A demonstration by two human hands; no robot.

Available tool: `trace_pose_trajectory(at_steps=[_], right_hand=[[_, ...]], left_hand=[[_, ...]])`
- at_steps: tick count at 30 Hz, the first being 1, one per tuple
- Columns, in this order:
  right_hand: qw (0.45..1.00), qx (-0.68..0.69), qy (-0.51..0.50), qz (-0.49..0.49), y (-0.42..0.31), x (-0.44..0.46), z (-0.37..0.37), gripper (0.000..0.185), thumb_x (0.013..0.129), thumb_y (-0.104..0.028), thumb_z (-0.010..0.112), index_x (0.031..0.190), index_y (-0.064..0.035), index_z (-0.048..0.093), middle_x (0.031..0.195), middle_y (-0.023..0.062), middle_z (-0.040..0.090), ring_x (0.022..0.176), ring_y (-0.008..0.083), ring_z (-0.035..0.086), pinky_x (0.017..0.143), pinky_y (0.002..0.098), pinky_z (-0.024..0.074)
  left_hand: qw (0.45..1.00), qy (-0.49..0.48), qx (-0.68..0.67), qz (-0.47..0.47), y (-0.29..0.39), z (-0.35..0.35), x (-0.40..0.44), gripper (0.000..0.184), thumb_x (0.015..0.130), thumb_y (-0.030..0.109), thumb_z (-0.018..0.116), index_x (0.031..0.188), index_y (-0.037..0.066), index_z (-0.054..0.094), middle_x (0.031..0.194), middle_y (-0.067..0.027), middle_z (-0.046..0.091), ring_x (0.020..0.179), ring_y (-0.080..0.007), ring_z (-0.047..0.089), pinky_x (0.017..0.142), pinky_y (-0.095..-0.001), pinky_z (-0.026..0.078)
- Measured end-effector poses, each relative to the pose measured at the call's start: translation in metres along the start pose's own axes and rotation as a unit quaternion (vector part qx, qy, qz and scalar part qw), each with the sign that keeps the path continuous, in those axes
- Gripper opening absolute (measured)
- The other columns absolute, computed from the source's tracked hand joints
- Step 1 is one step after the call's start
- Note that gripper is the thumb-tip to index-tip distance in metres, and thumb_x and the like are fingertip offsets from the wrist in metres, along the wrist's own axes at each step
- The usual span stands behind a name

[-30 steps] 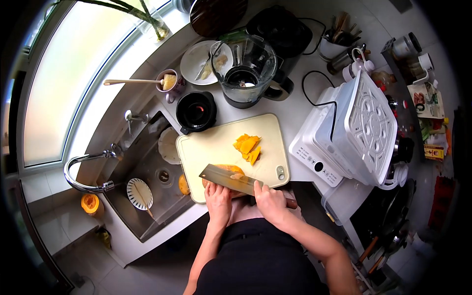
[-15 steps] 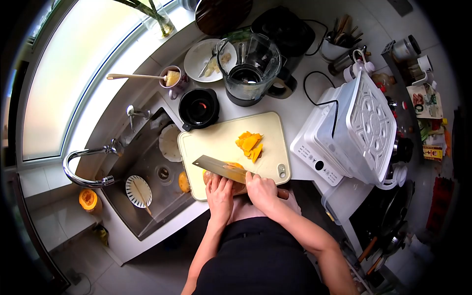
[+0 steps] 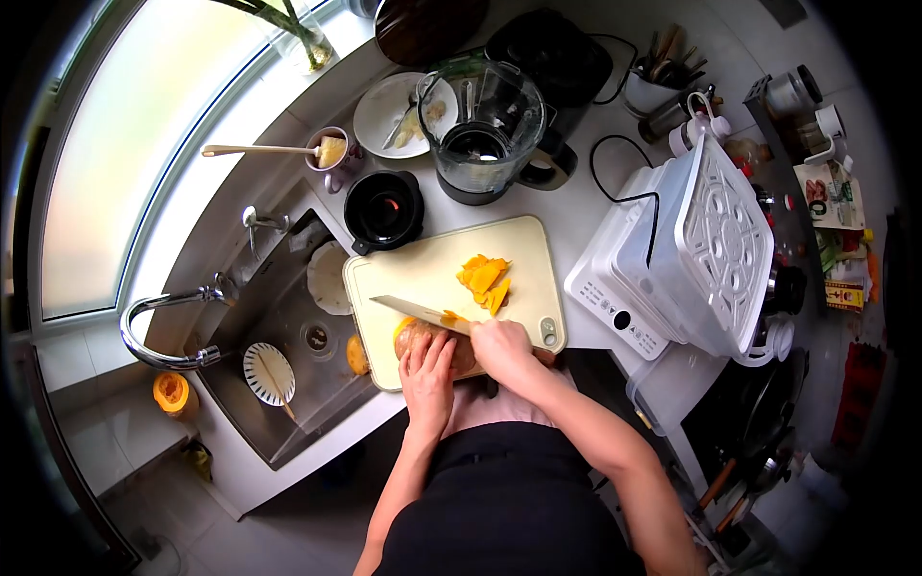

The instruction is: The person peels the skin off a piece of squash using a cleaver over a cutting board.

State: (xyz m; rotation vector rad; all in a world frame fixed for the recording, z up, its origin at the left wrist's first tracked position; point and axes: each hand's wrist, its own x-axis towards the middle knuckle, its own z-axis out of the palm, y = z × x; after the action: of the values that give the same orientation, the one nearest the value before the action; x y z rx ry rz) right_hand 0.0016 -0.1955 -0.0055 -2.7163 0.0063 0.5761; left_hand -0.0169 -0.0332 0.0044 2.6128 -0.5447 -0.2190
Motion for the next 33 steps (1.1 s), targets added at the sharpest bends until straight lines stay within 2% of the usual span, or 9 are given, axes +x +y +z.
trace_pose_trajectory(at_steps=[6, 7, 11, 13, 17, 23, 27, 29, 33], right_hand=[[0.997, 0.051, 0.050, -0.017, 0.014, 0.024, 0.022, 0.016, 0.084, -0.015, 0.059, 0.080, -0.0070, 0.072, 0.068, 0.0161, 0.069, 0.065, 0.0299, 0.071, 0.058, 0.0422, 0.0567], [0.997, 0.052, 0.052, -0.021, 0.017, 0.027, 0.024, 0.017, 0.088, -0.024, 0.062, 0.085, -0.0100, 0.071, 0.065, 0.0157, 0.066, 0.061, 0.0340, 0.068, 0.057, 0.0444, 0.0553], [0.980, 0.168, 0.107, 0.000, 0.027, 0.011, 0.006, 0.019, 0.087, -0.024, 0.064, 0.100, -0.0142, 0.073, 0.071, 0.0151, 0.066, 0.067, 0.0359, 0.067, 0.061, 0.0443, 0.0549], [0.983, 0.147, 0.104, -0.027, 0.045, -0.012, -0.009, 0.020, 0.086, -0.023, 0.064, 0.101, -0.0134, 0.072, 0.070, 0.0148, 0.067, 0.064, 0.0348, 0.067, 0.059, 0.0437, 0.0548], [0.990, 0.061, 0.101, -0.076, 0.068, -0.057, -0.030, 0.028, 0.084, -0.019, 0.066, 0.111, -0.0130, 0.070, 0.069, 0.0105, 0.065, 0.059, 0.0301, 0.067, 0.055, 0.0422, 0.0544], [0.989, -0.004, 0.116, -0.096, 0.069, -0.062, -0.015, 0.033, 0.077, -0.012, 0.071, 0.110, -0.0106, 0.071, 0.069, 0.0071, 0.062, 0.058, 0.0271, 0.066, 0.051, 0.0397, 0.0537], [0.988, -0.001, 0.101, -0.113, 0.073, -0.065, -0.011, 0.034, 0.077, -0.012, 0.070, 0.111, -0.0095, 0.070, 0.069, 0.0077, 0.063, 0.057, 0.0273, 0.066, 0.051, 0.0396, 0.0534], [0.987, 0.020, 0.107, -0.120, 0.072, -0.063, -0.009, 0.027, 0.082, -0.013, 0.064, 0.108, -0.0080, 0.071, 0.066, 0.0086, 0.063, 0.054, 0.0277, 0.066, 0.051, 0.0399, 0.0536], [0.987, 0.031, 0.097, -0.121, 0.068, -0.056, -0.003, 0.028, 0.082, -0.012, 0.063, 0.108, -0.0073, 0.070, 0.066, 0.0094, 0.064, 0.054, 0.0282, 0.066, 0.052, 0.0403, 0.0541]], left_hand=[[1.000, 0.003, 0.007, 0.012, -0.002, 0.001, -0.004, 0.063, 0.068, -0.001, 0.073, 0.128, 0.010, 0.060, 0.137, -0.0057, 0.058, 0.131, -0.0289, 0.048, 0.108, -0.0451, 0.034], [1.000, -0.001, 0.010, 0.010, -0.002, 0.001, -0.007, 0.063, 0.068, -0.001, 0.073, 0.128, 0.010, 0.060, 0.137, -0.0057, 0.058, 0.131, -0.0289, 0.048, 0.108, -0.0451, 0.034], [1.000, 0.005, -0.019, -0.022, -0.002, 0.002, -0.010, 0.061, 0.075, 0.007, 0.074, 0.133, 0.010, 0.056, 0.143, -0.0125, 0.049, 0.135, -0.0331, 0.043, 0.111, -0.0490, 0.033], [0.998, 0.030, -0.018, -0.051, -0.001, 0.003, -0.016, 0.063, 0.075, 0.011, 0.078, 0.133, 0.009, 0.055, 0.143, -0.0173, 0.045, 0.137, -0.0393, 0.037, 0.111, -0.0484, 0.033], [0.991, 0.058, -0.036, -0.118, 0.010, 0.000, -0.012, 0.065, 0.074, 0.013, 0.080, 0.133, 0.008, 0.055, 0.144, -0.0173, 0.043, 0.137, -0.0398, 0.036, 0.111, -0.0484, 0.034], [0.994, 0.037, -0.045, -0.089, -0.004, 0.008, -0.010, 0.069, 0.071, 0.010, 0.081, 0.134, 0.007, 0.054, 0.144, -0.0165, 0.043, 0.138, -0.0411, 0.034, 0.111, -0.0488, 0.036], [0.996, 0.030, -0.044, -0.069, -0.006, 0.004, -0.005, 0.070, 0.068, 0.003, 0.080, 0.133, 0.003, 0.054, 0.141, -0.0183, 0.046, 0.134, -0.0412, 0.038, 0.109, -0.0469, 0.039], [0.997, 0.027, -0.042, -0.065, -0.009, 0.005, -0.007, 0.069, 0.068, 0.003, 0.080, 0.132, 0.003, 0.055, 0.140, -0.0185, 0.047, 0.133, -0.0413, 0.040, 0.108, -0.0470, 0.039], [0.995, 0.021, -0.056, -0.080, -0.011, 0.008, -0.009, 0.072, 0.068, 0.004, 0.079, 0.135, 0.007, 0.055, 0.143, -0.0162, 0.046, 0.137, -0.0418, 0.037, 0.110, -0.0473, 0.039]])
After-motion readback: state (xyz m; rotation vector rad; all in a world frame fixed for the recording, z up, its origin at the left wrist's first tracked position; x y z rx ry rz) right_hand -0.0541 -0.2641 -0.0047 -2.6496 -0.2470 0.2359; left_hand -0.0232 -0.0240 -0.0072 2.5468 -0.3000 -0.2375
